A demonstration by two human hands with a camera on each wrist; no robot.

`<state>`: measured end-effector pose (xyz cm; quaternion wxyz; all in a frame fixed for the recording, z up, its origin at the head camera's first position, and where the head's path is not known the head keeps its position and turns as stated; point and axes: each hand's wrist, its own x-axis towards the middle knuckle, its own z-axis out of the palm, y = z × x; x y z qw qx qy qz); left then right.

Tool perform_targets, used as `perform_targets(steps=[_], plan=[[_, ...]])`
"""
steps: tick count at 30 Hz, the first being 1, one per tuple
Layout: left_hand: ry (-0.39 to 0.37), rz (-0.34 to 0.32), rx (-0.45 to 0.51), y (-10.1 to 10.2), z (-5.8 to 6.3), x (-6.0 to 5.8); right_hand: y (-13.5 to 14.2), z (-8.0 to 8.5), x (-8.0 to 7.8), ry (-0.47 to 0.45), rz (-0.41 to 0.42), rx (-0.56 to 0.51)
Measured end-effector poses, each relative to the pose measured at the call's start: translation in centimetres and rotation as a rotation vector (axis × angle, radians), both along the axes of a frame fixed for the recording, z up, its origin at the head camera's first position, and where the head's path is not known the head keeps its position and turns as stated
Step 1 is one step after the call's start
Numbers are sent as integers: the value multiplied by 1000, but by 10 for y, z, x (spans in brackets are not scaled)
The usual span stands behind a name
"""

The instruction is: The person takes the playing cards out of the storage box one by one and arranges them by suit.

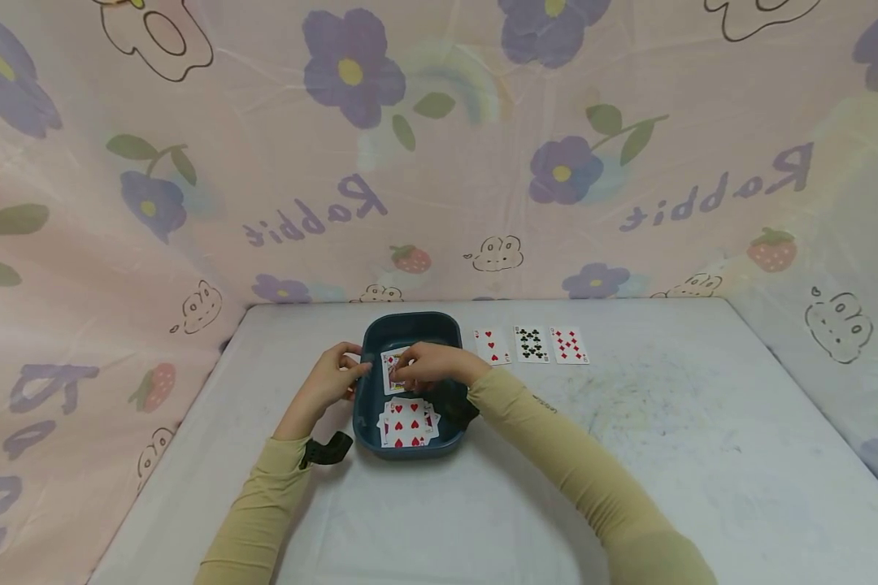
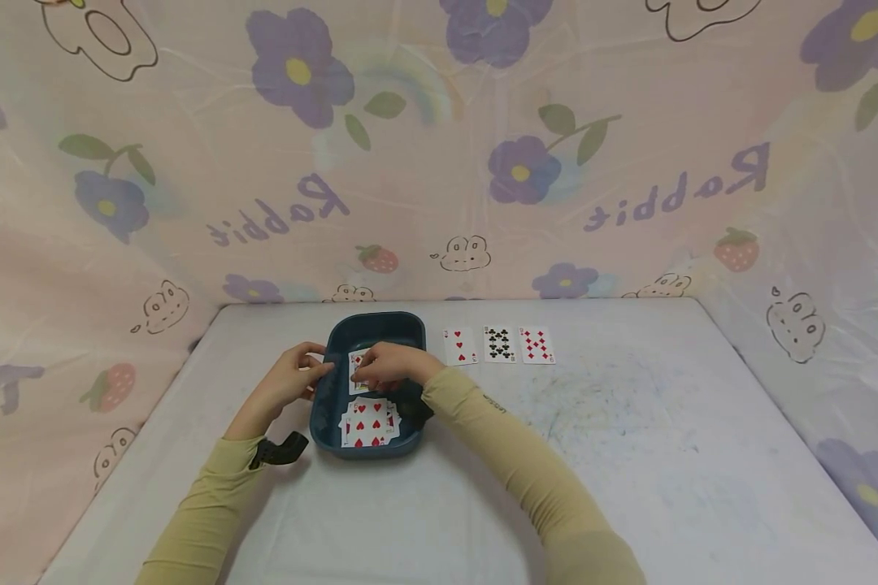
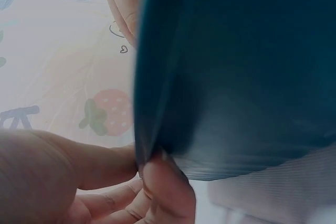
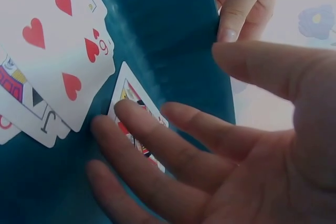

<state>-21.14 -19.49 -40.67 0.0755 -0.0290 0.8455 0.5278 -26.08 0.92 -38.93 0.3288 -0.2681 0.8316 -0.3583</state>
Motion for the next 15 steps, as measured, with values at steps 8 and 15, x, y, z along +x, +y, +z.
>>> perform_targets(steps=[8,15], plan=[[7,1,5,0,0,0,-1,-3,-1,-47,19,34],[12,-3,3,1,-1,0,-1,-3,1,-48,18,46]])
